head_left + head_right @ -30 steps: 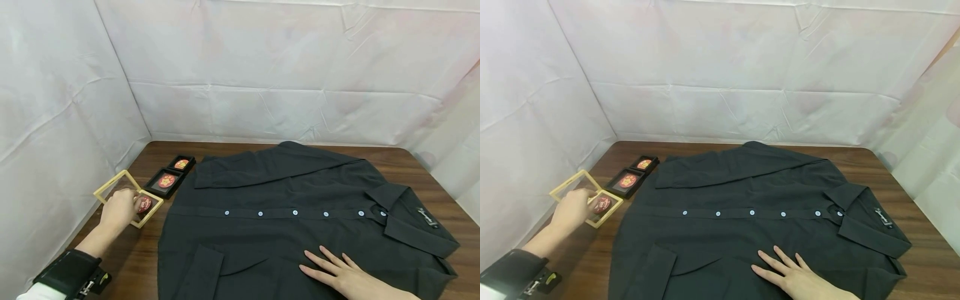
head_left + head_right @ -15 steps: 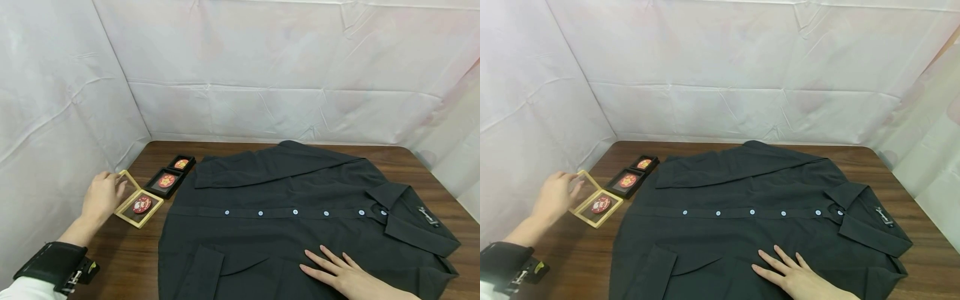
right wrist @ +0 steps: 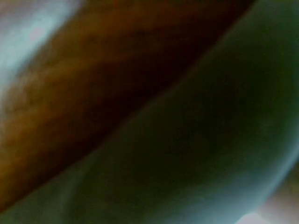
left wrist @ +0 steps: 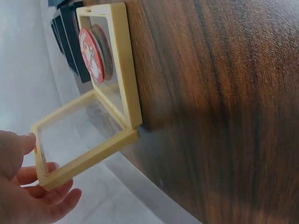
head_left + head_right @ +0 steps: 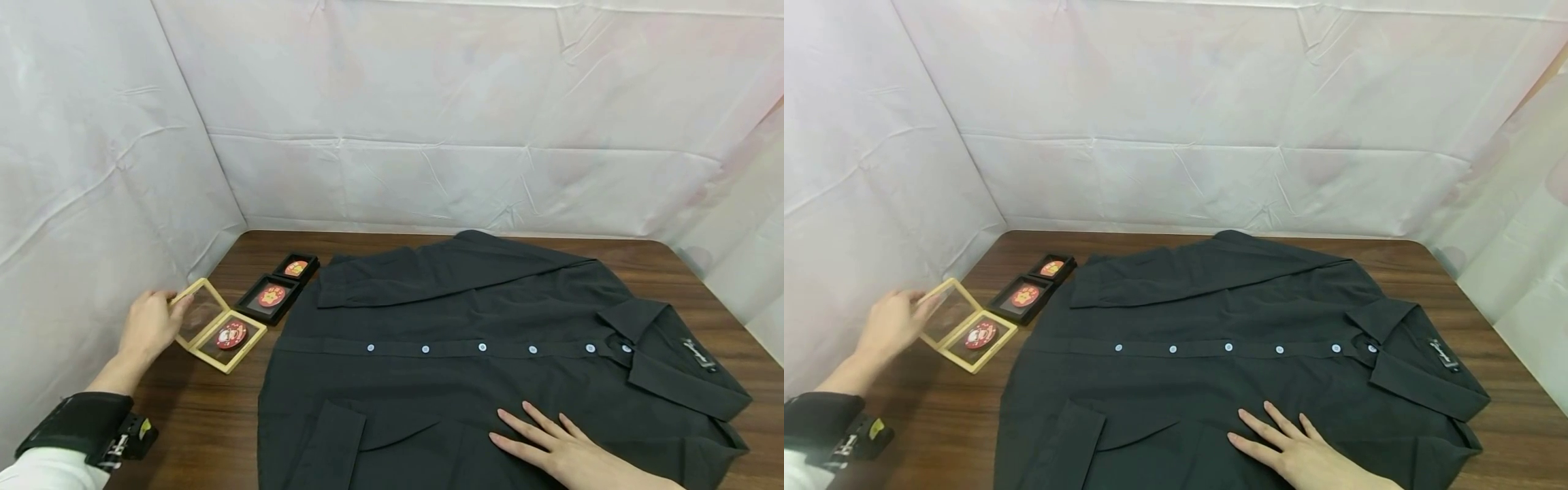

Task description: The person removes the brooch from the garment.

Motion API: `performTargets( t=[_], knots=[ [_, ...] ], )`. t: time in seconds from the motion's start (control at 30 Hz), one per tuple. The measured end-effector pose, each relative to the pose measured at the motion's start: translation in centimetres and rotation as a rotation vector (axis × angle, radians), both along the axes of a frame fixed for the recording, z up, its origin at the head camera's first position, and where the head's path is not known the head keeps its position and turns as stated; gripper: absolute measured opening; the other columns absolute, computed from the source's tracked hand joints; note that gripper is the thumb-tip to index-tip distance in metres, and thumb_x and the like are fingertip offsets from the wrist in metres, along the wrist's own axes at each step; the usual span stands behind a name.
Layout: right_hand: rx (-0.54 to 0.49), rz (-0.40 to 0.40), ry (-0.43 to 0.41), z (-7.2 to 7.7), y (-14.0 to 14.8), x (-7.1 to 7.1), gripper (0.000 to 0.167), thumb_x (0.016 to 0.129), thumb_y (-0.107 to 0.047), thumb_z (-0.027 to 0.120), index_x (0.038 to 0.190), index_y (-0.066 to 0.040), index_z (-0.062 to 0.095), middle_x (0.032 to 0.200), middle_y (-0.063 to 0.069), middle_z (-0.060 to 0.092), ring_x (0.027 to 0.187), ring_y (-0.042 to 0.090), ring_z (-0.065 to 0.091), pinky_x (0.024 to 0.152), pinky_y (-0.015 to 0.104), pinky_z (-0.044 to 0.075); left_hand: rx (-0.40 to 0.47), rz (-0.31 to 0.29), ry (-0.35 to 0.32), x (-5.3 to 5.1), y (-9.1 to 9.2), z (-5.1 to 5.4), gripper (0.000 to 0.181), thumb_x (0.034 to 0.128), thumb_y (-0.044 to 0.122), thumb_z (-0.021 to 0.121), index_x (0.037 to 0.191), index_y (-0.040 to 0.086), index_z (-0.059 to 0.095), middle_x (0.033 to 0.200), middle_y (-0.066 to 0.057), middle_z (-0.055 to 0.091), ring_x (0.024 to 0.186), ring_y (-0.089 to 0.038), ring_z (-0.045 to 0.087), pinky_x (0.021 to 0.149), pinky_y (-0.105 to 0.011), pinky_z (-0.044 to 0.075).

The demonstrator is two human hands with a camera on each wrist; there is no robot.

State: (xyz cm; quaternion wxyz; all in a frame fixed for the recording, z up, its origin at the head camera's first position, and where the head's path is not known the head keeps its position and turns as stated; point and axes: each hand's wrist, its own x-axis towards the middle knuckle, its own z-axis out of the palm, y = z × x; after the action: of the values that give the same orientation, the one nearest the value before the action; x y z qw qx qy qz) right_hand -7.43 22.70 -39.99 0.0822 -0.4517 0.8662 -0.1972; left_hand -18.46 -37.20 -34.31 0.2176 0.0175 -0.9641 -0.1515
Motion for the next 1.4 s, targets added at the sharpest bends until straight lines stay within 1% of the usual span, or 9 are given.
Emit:
performTargets(
  t=[0.17, 0.37, 0.43, 0.6, 0.73, 0.87, 1.07, 1.2, 1.4],
  knots=[
    [-0.004, 0.000, -0.006, 0.0, 0.0, 0.0, 0.071, 0.079, -0.052, 0.056, 0.139, -0.022, 0.031, 0.145, 0.000, 0.021, 0.125, -0.009, -0.013, 0.065, 0.066, 0.033, 0.028, 0.003, -0.040, -0.3, -0.5, -0.3, 0.040, 0.0922, 0.019, 0.046, 0.098, -0.020, 0.054, 0.088, -0.038, 0.052, 0.083, -0.053, 0.046, 0.070, -0.056, 0.036],
    [-0.002, 0.000, -0.009, 0.0, 0.0, 0.0, 0.071, 0.079, -0.052, 0.056, 0.139, -0.022, 0.031, 0.145, 0.000, 0.021, 0.125, -0.009, -0.013, 0.065, 0.067, 0.033, 0.074, 0.014, -0.079, -0.3, -0.6, -0.5, 0.043, 0.0942, 0.022, 0.040, 0.095, -0.018, 0.056, 0.074, -0.030, 0.054, 0.071, -0.045, 0.050, 0.059, -0.052, 0.037],
    [-0.002, 0.000, -0.014, 0.0, 0.0, -0.1, 0.071, 0.079, -0.052, 0.056, 0.139, -0.023, 0.031, 0.145, 0.000, 0.021, 0.125, -0.009, -0.013, 0.065, 0.067, 0.033, 0.090, 0.021, -0.081, -0.3, -0.5, -0.5, 0.044, 0.0945, 0.023, 0.039, 0.096, -0.018, 0.055, 0.075, -0.031, 0.054, 0.072, -0.046, 0.050, 0.059, -0.052, 0.037],
    [0.001, 0.000, -0.035, 0.0, 0.0, -0.1, 0.072, 0.078, -0.052, 0.056, 0.139, -0.023, 0.031, 0.145, 0.000, 0.020, 0.124, -0.010, -0.014, 0.066, 0.067, 0.032, 0.110, 0.032, -0.025, -0.3, -0.4, -0.4, 0.038, 0.0933, 0.019, 0.042, 0.097, -0.016, 0.055, 0.085, -0.034, 0.055, 0.079, -0.051, 0.049, 0.064, -0.054, 0.037],
    [0.011, 0.002, -0.016, 0.0, 0.0, -0.1, 0.072, 0.078, -0.053, 0.056, 0.139, -0.023, 0.030, 0.145, 0.000, 0.021, 0.124, -0.009, -0.015, 0.066, 0.066, 0.033, 0.107, 0.029, 0.018, -0.4, -0.3, -0.2, 0.031, 0.0912, 0.014, 0.045, 0.093, -0.014, 0.057, 0.082, -0.032, 0.056, 0.076, -0.047, 0.050, 0.063, -0.052, 0.037],
    [0.014, 0.001, -0.010, 0.0, 0.0, -0.1, 0.072, 0.078, -0.053, 0.056, 0.139, -0.023, 0.031, 0.145, 0.000, 0.021, 0.124, -0.009, -0.015, 0.066, 0.066, 0.033, 0.097, 0.023, 0.028, -0.5, -0.3, 0.0, 0.027, 0.0895, 0.011, 0.048, 0.092, -0.014, 0.059, 0.083, -0.031, 0.057, 0.075, -0.046, 0.051, 0.063, -0.052, 0.037],
    [0.019, -0.010, -0.035, 0.0, 0.0, -0.1, 0.073, 0.078, -0.053, 0.056, 0.139, -0.024, 0.030, 0.145, 0.000, 0.022, 0.123, -0.010, -0.015, 0.067, 0.066, 0.033, 0.078, 0.015, 0.040, -0.4, -0.1, 0.2, 0.023, 0.0872, 0.007, 0.053, 0.093, -0.014, 0.060, 0.090, -0.034, 0.056, 0.082, -0.050, 0.050, 0.068, -0.054, 0.037],
    [0.023, -0.026, -0.043, 0.1, 0.0, 0.0, 0.073, 0.077, -0.054, 0.056, 0.139, -0.025, 0.030, 0.144, 0.000, 0.023, 0.124, -0.010, -0.014, 0.069, 0.066, 0.033, 0.079, 0.017, 0.052, -0.3, 0.1, 0.3, 0.023, 0.0862, 0.008, 0.055, 0.092, -0.014, 0.061, 0.089, -0.033, 0.057, 0.085, -0.049, 0.050, 0.070, -0.054, 0.037],
    [0.015, -0.010, -0.001, -0.1, 0.1, 0.0, 0.073, 0.077, -0.055, 0.056, 0.139, -0.023, 0.031, 0.144, 0.000, 0.023, 0.124, -0.009, -0.015, 0.066, 0.066, 0.034, 0.071, 0.001, 0.094, -0.2, 0.6, 0.3, 0.019, 0.0830, 0.005, 0.059, 0.090, -0.012, 0.063, 0.087, -0.031, 0.059, 0.082, -0.047, 0.053, 0.068, -0.052, 0.038]
  ],
)
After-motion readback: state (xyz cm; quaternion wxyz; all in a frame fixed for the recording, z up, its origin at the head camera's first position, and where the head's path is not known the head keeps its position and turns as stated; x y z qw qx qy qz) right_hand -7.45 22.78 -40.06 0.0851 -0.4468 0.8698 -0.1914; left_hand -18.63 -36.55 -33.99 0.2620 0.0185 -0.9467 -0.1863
